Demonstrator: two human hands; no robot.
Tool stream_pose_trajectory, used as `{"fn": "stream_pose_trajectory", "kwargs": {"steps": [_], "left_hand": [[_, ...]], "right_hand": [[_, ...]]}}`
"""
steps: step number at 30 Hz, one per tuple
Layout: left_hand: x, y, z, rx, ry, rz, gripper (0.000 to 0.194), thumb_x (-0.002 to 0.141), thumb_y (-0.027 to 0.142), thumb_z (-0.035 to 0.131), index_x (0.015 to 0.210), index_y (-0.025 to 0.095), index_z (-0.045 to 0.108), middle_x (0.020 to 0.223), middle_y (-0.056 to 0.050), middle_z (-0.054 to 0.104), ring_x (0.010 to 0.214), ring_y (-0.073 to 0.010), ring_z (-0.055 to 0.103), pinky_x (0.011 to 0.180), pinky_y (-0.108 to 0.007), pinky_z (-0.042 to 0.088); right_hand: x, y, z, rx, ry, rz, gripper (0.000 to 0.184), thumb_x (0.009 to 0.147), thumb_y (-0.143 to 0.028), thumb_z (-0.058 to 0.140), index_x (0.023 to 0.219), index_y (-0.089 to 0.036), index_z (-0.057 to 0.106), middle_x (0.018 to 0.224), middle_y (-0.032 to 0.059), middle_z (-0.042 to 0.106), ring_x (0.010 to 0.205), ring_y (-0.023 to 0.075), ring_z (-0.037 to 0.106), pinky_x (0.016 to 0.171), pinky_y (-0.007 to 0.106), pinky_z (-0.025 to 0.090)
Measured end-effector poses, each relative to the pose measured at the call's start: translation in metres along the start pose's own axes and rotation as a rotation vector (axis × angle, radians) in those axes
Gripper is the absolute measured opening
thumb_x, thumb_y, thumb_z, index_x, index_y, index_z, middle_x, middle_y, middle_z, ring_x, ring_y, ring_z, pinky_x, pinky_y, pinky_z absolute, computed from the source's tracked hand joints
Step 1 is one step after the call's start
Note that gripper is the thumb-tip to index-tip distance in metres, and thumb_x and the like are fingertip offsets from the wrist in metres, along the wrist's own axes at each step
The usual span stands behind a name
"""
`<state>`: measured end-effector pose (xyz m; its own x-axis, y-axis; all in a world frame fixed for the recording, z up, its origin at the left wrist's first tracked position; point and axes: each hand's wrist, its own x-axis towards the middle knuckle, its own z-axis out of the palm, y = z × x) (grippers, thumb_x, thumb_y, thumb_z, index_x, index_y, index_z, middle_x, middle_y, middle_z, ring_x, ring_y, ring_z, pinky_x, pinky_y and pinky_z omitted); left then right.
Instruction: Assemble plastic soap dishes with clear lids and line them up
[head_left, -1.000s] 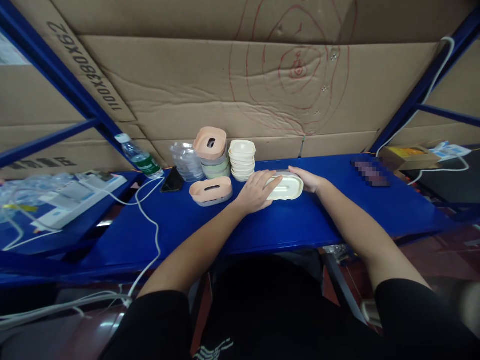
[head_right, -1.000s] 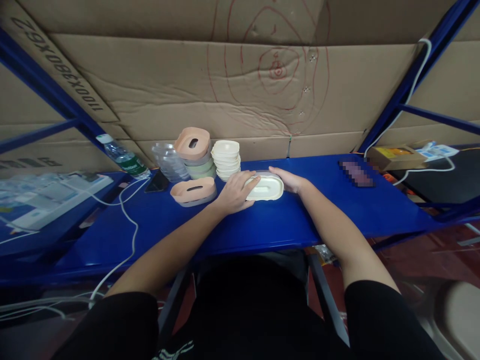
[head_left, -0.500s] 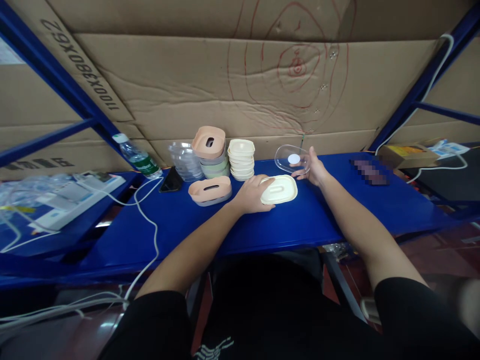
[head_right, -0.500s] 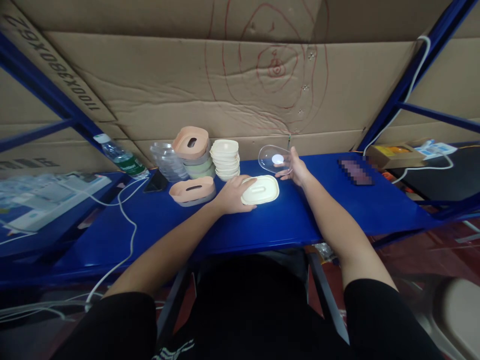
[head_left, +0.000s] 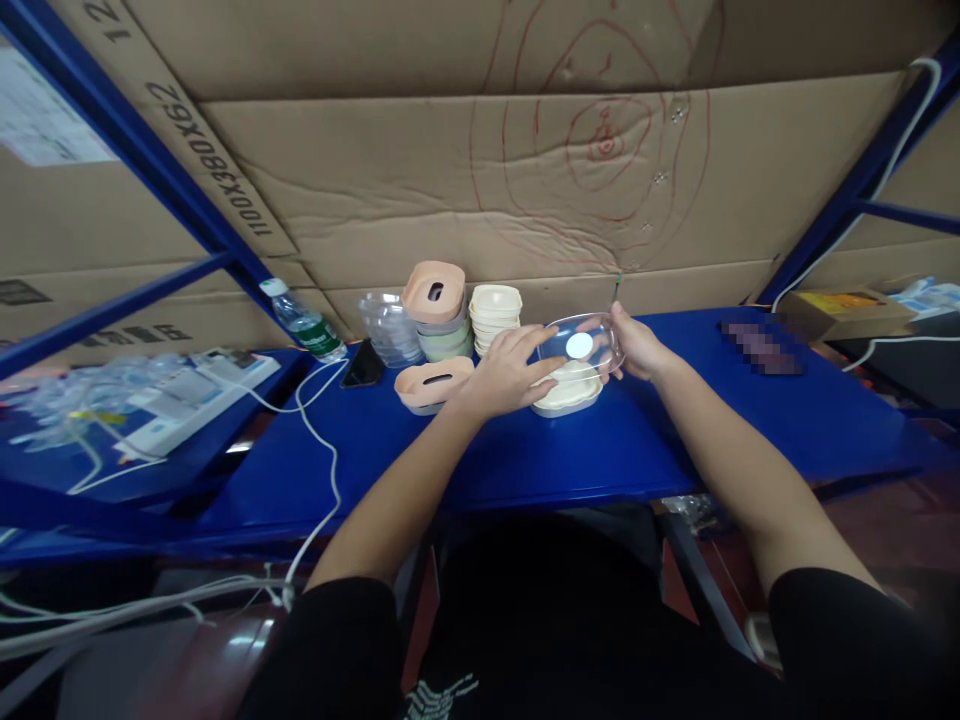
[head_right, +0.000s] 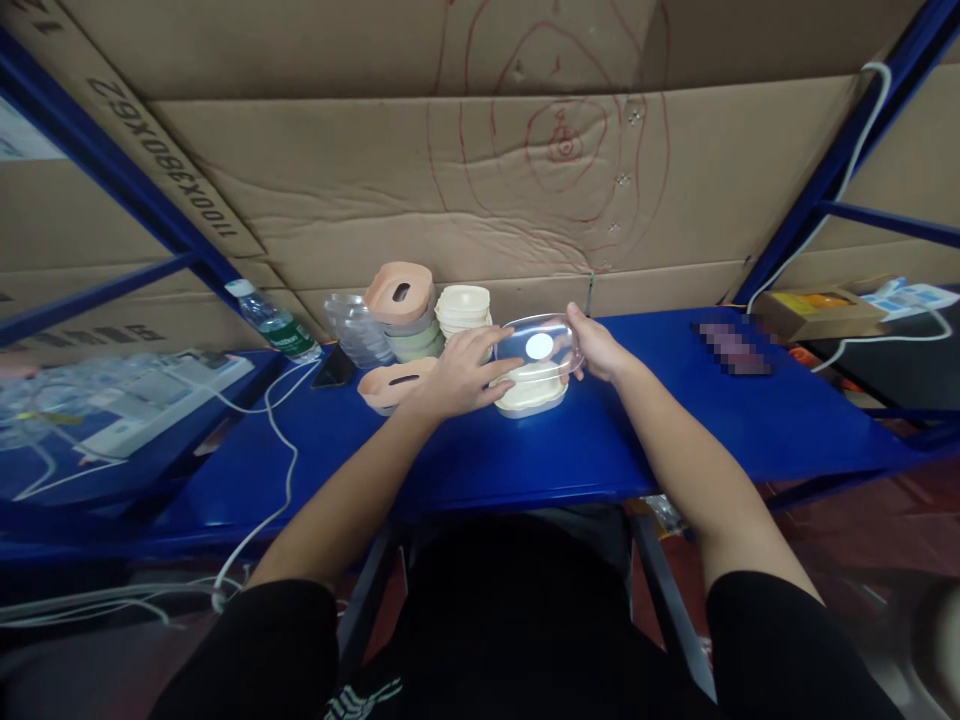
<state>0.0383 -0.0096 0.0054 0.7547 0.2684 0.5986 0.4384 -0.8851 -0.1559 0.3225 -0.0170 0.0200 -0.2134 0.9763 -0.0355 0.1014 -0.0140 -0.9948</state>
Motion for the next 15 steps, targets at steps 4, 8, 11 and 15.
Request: {"fn": "stream_pose_trajectory", "kwargs": {"steps": [4,8,11,15], "left_hand": [[0.0,-0.004,-0.011,-0.023,0.028,0.088,0.023,0.104,0.04,0.07,0.114,0.022,0.077,0.16,-0.018,0.059,0.14,-0.0357,0.062,0.114,-0.056,0.053],[-0.007,-0.014,-0.019,-0.033,0.16,0.069,0.011,0.103,0.024,0.065,0.095,0.023,0.072,0.139,-0.012,0.074,0.124,-0.0275,0.071,0.103,-0.047,0.058],[-0.019,-0.038,-0.037,0.007,0.419,-0.058,0.016,0.099,0.033,0.073,0.087,0.024,0.066,0.115,-0.008,0.079,0.107,-0.0244,0.074,0.095,-0.043,0.058],[-0.038,-0.093,-0.083,0.11,0.734,-0.425,0.019,0.095,0.039,0.075,0.092,0.025,0.063,0.1,-0.006,0.073,0.105,-0.0268,0.069,0.098,-0.047,0.054]], "right_hand": [[-0.006,-0.005,0.011,0.043,-0.055,0.016,0.095,0.098,-0.093,0.028,0.141,-0.016,0.063,0.078,0.0138,0.08,0.038,0.0207,0.063,0.028,0.028,0.031],[-0.002,0.0,0.013,0.087,-0.053,0.003,0.102,0.095,-0.097,0.017,0.142,-0.019,0.061,0.086,0.0139,0.082,0.043,0.0203,0.067,0.033,0.029,0.042],[0.006,0.009,0.008,0.05,0.064,-0.089,0.095,0.098,-0.094,0.019,0.144,-0.022,0.06,0.107,0.0156,0.084,0.054,0.0191,0.074,0.043,0.029,0.054],[0.018,0.028,-0.001,-0.126,0.211,-0.161,0.076,0.102,-0.085,0.041,0.141,-0.023,0.062,0.122,0.016,0.081,0.058,0.0165,0.075,0.05,0.029,0.059]]}}
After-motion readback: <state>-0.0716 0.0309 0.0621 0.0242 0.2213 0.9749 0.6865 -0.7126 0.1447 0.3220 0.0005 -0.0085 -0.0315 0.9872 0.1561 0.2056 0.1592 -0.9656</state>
